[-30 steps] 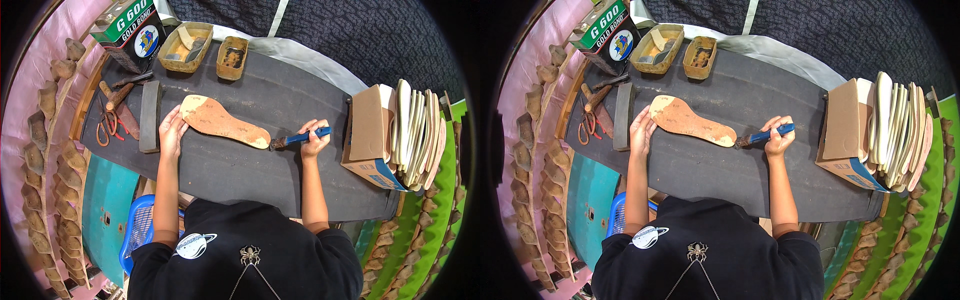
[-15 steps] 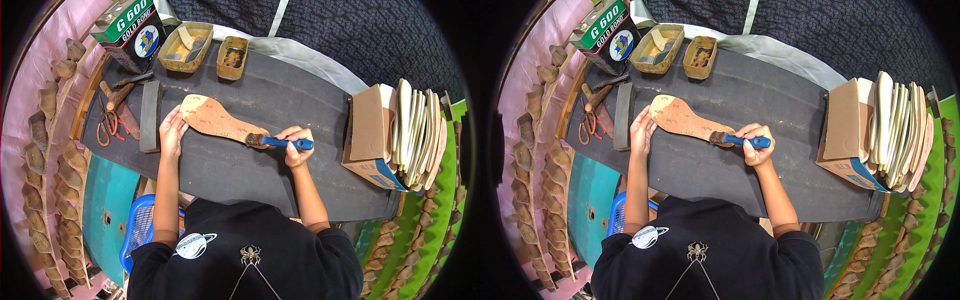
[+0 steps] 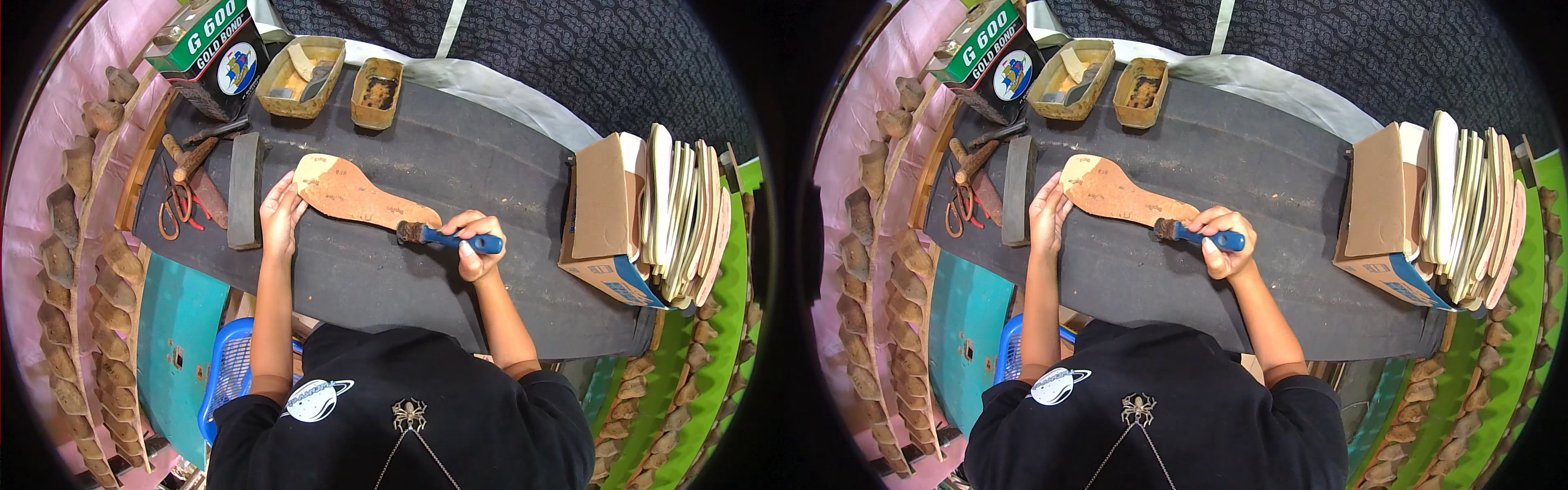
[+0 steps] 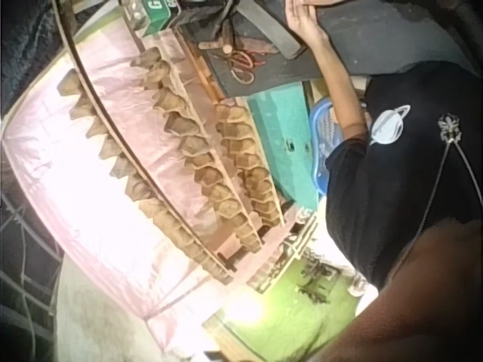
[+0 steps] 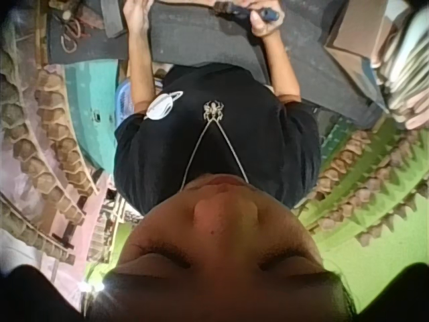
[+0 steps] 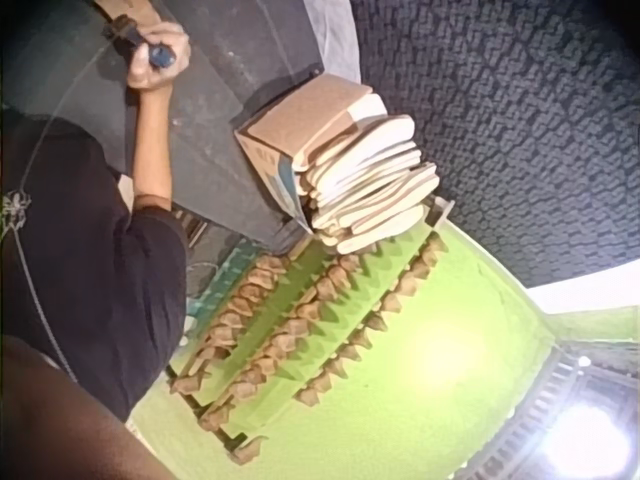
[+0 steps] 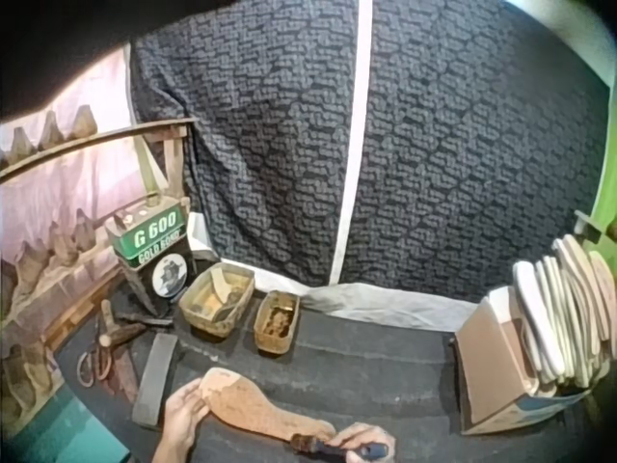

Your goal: The person takes shoe soles from a box, applies adhesive onto them using a brush, and places them into a basket.

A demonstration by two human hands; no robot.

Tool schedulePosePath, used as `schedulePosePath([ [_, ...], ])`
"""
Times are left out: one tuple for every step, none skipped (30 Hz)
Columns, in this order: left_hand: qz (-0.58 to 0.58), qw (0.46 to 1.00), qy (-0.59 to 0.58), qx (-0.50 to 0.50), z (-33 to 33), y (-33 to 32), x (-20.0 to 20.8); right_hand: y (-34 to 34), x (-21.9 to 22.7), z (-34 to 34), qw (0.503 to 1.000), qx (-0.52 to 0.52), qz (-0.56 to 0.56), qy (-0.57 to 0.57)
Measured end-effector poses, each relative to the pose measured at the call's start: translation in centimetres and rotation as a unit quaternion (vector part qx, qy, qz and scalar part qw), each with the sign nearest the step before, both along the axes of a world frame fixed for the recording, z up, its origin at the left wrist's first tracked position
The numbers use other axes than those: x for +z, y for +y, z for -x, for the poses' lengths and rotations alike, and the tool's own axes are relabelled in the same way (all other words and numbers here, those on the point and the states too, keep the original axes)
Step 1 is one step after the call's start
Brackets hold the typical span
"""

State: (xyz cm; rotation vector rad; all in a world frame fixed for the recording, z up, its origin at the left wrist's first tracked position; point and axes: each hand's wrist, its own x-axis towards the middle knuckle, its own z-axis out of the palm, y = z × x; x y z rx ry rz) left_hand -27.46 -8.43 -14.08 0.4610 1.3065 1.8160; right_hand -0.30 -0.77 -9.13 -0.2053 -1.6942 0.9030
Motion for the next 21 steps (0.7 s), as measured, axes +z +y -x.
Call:
schedulePosePath([
  [0.002,1.0,0.004,0.003,0.0,0.0,0.1,0.1,-0.2,-0.1,1.0,-0.004,-0.011,-0.017],
  [0.002,1.0,0.004,0.002,0.0,0.0,0.0,0.2,-0.4,-0.3,1.0,-0.005,-0.011,-0.017],
  [0.002,1.0,0.004,0.003,0.0,0.0,0.0,0.4,-0.6,-0.7,1.0,0.002,0.008,-0.015],
  [0.002,1.0,0.004,0.004,0.1,-0.1,-0.1,0.7,-0.8,-1.0,1.0,0.009,0.026,-0.013],
  [0.003,1.0,0.004,0.005,0.1,-0.1,-0.2,1.0,-0.8,-1.4,0.999,0.002,0.037,-0.01],
  [-0.004,1.0,-0.001,-0.001,0.2,0.0,-0.2,1.1,-0.6,-1.6,0.998,-0.012,0.06,-0.008],
  [-0.01,1.0,-0.005,-0.007,0.2,0.0,-0.3,1.4,-0.6,-1.9,0.998,-0.021,0.061,0.0],
  [-0.01,1.0,-0.005,-0.007,0.2,-0.1,-0.3,1.7,-0.7,-2.2,0.998,-0.031,0.062,0.008],
  [-0.011,1.0,-0.005,-0.003,0.1,0.0,-0.3,1.7,-0.8,-2.4,0.997,-0.024,0.074,0.009],
  [-0.011,1.0,-0.004,0.001,0.1,0.0,-0.2,1.6,-0.8,-2.4,0.997,-0.025,0.074,0.009],
  [-0.011,1.0,-0.004,0.001,0.1,0.0,-0.2,1.4,-0.8,-2.2,0.996,-0.019,0.081,0.032],
  [-0.009,1.0,-0.003,0.001,0.1,0.0,-0.2,1.1,-0.7,-1.9,0.995,-0.015,0.088,0.054],
  [-0.007,1.0,-0.002,0.002,0.1,0.0,-0.2,0.8,-0.5,-1.5,0.995,-0.003,0.087,0.049],
  [-0.006,1.0,-0.001,0.001,0.1,0.0,-0.2,0.5,-0.4,-1.2,0.995,-0.001,0.097,0.031],
  [-0.002,1.0,0.002,0.001,0.0,0.0,-0.1,0.3,-0.3,-0.8,0.996,0.009,0.091,0.023],
  [0.003,1.0,0.005,0.001,0.0,0.0,0.0,0.2,-0.2,-0.6,0.996,0.018,0.085,0.016],
  [0.003,1.0,0.005,-0.001,0.0,0.1,0.0,0.3,-0.5,-0.7,0.998,0.017,0.063,-0.002],
  [0.004,1.0,0.005,0.001,0.0,0.0,-0.1,0.5,-0.8,-0.8,0.998,0.018,0.063,-0.002],
  [0.005,1.0,0.006,0.004,0.1,0.0,-0.1,0.7,-0.9,-1.0,0.998,0.02,0.065,-0.01],
  [0.005,1.0,0.006,0.004,0.1,0.0,-0.1,0.8,-1.0,-1.2,0.997,0.023,0.066,-0.019],
  [0.004,1.0,0.004,0.005,0.1,0.0,-0.1,0.9,-0.8,-1.4,0.997,0.015,0.069,-0.014],
])
